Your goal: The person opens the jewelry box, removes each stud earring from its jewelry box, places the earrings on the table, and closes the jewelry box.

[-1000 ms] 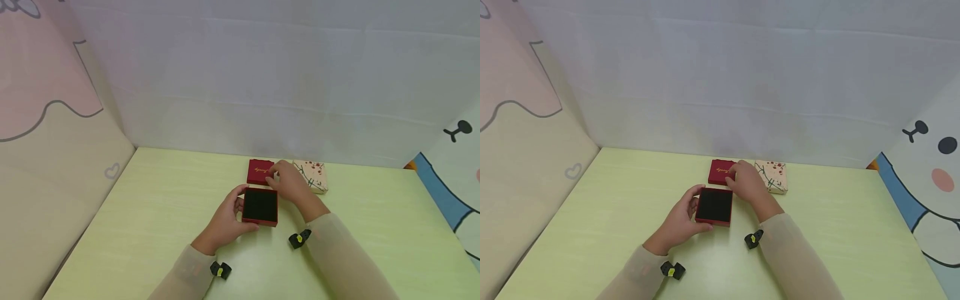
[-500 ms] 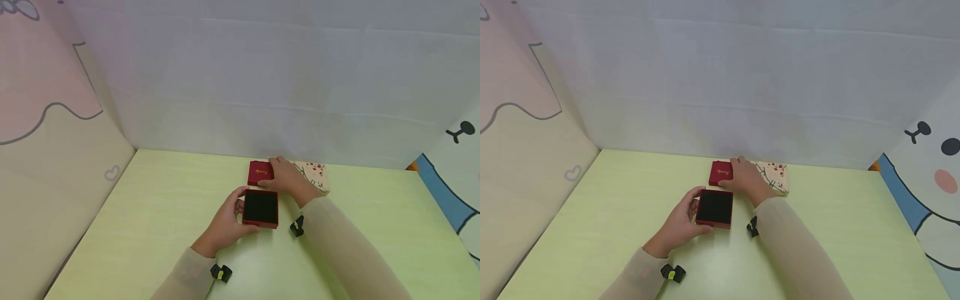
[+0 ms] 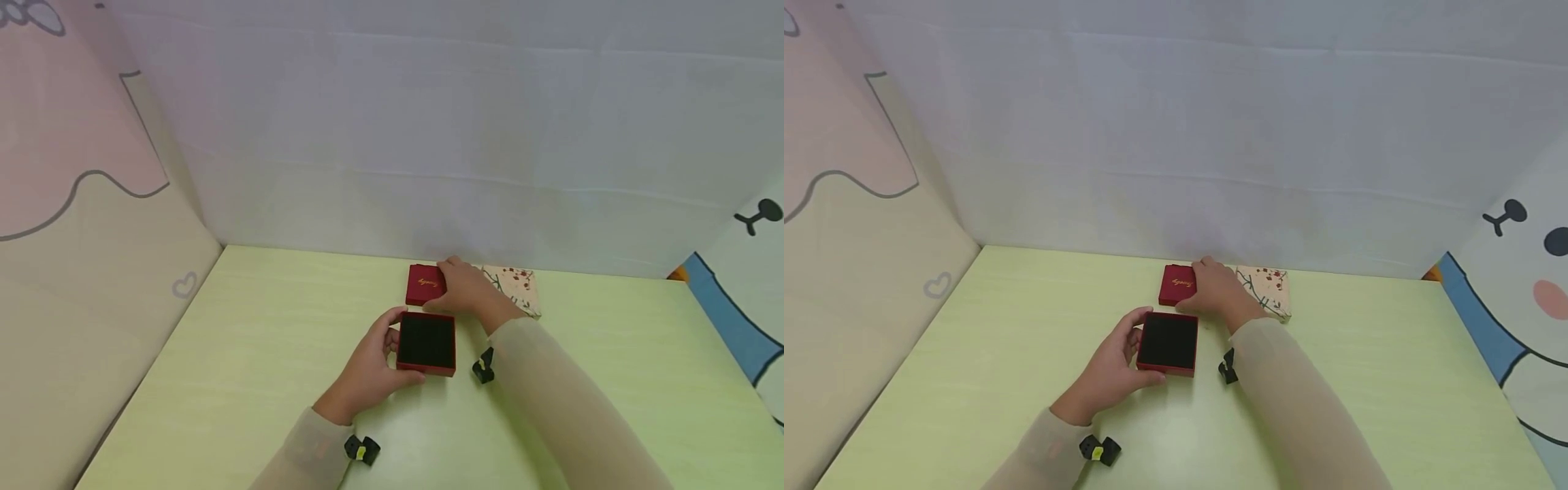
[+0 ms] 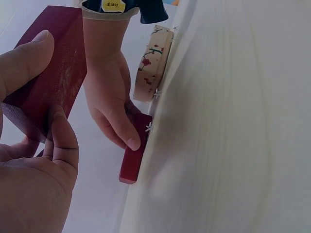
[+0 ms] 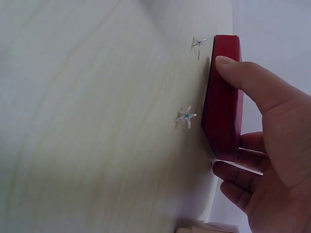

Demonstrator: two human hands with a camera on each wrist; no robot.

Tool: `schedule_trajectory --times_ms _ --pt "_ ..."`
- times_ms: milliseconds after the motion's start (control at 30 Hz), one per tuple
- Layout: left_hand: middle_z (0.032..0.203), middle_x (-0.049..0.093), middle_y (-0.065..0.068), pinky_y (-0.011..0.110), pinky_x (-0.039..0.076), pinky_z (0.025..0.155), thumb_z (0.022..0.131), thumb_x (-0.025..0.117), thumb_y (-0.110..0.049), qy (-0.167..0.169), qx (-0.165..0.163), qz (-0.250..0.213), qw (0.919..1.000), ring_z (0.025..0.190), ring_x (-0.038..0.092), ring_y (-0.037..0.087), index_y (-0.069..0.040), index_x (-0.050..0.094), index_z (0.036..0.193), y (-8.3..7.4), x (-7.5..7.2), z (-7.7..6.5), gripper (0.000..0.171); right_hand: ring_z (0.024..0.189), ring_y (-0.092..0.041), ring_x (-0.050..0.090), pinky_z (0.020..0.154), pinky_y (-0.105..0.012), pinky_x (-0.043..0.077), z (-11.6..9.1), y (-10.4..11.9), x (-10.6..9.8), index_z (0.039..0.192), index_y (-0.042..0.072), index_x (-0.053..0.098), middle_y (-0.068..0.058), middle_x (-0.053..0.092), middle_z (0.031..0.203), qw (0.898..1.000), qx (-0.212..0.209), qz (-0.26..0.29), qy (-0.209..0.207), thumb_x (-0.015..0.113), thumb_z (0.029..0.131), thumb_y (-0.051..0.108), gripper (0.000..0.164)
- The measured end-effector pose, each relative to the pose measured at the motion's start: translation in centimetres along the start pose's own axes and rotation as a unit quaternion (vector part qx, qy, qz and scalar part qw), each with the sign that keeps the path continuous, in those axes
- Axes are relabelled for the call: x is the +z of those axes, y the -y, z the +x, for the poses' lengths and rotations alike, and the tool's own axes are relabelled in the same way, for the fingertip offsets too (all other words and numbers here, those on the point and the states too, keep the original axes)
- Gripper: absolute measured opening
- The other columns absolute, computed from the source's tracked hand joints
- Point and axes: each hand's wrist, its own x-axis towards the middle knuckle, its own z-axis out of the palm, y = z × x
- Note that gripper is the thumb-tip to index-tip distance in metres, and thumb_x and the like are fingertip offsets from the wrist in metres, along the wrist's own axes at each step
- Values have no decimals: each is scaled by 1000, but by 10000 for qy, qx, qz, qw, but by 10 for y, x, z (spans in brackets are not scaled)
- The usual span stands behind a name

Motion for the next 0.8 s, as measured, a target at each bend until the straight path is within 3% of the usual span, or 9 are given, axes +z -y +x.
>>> schedule_trajectory --times_ms 267,467,800 --pt "112 61 3 35 50 98 78 93 -18 6 58 -29 10000 106 57 21 -12 33 157 3 0 2 100 108 -28 55 93 -45 52 -4 -6 -7 147 3 48 -11 53 129 9993 -58 360 51 84 78 56 94" --pt "113 61 0 35 50 98 77 94 -18 23 -76 -53 10000 108 58 20 -15 33 158 3 -1 1 101 114 -28 53 96 -46 51 -14 -7 -18 149 2 45 -11 51 134 9969 -152 765 -131 85 78 54 96" --pt "114 60 0 40 51 98 76 94 -18 -33 -137 -39 9999 108 58 20 -18 33 158 4 -5 1 102 116 -28 52 91 -45 55 -52 4 -32 152 5 44 -11 51 136 9887 -529 1225 -686 87 79 50 97"
